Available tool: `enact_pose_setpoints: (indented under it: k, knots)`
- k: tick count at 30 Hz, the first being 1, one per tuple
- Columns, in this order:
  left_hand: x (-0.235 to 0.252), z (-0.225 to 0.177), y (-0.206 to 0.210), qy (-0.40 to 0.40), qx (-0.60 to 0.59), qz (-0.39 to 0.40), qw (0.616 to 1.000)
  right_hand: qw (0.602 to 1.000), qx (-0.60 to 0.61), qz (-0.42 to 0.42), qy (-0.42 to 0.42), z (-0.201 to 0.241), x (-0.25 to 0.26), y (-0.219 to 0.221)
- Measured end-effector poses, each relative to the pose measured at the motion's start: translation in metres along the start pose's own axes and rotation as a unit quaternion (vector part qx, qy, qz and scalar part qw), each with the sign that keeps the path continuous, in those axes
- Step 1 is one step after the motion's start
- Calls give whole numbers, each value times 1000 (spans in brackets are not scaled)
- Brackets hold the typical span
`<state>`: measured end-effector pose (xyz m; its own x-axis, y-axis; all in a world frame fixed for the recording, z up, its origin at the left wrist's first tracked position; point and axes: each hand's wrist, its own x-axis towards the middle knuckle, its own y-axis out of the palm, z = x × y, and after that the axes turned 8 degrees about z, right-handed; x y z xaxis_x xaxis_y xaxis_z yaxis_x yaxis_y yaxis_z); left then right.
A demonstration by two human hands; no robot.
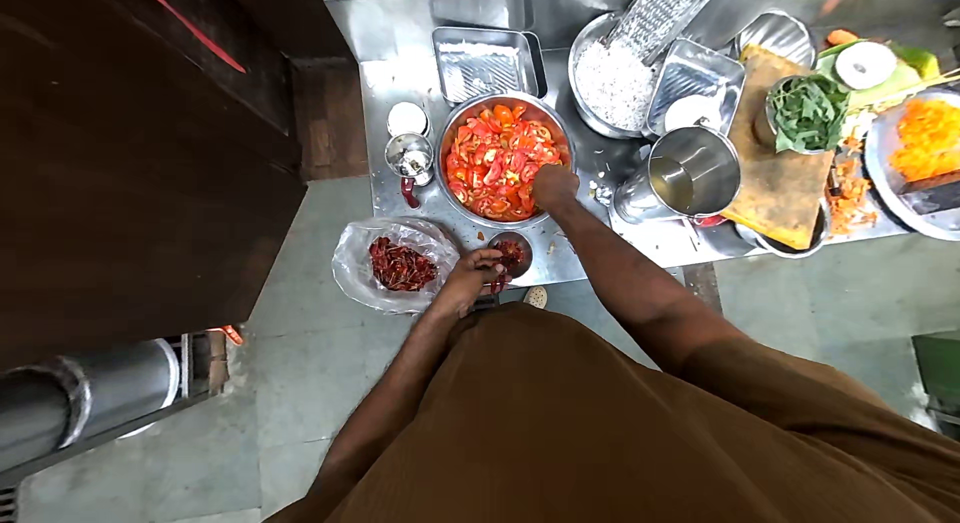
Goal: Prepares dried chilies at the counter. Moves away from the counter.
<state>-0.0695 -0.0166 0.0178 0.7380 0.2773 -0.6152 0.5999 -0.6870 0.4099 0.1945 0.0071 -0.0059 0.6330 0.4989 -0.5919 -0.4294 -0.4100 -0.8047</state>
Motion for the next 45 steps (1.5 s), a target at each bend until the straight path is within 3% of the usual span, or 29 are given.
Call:
enact_pose_setpoints:
  k: [10, 16, 20, 24, 26, 27, 30, 32, 37, 45]
  knots:
    - [-13, 10, 8, -30, 50, 134, 989, 999, 34, 20, 9, 1, 5, -4]
    - [-12, 18, 2, -14, 82, 107, 991, 998, 59, 27, -11, -13, -31, -38]
    - [-9, 16, -4, -9, 88, 55, 995, 992, 126, -7, -20, -59, -49, -43]
    - [5, 13, -5, 5, 128, 22, 991, 989, 144, -31, -13, -106, -57, -20]
    - [13, 9, -3, 4, 144, 18, 989, 981, 160, -55, -90, -114, -70, -9]
    - [16, 6, -1, 1, 158, 15, 987, 967, 172, -61, -175, -113, -79, -3]
    - [23, -2, 4, -36, 205, 19, 978, 878, 181, 20, -443, -92, -116, 13]
    - [28, -9, 8, -49, 227, 41, 972, 838, 163, 70, -517, -77, -133, 20]
    - [36, -15, 5, -51, 236, 117, 963, 811, 184, 23, -555, -73, -125, 46]
    - [34, -19, 4, -46, 257, 202, 944, 818, 209, 13, -535, -76, -129, 62]
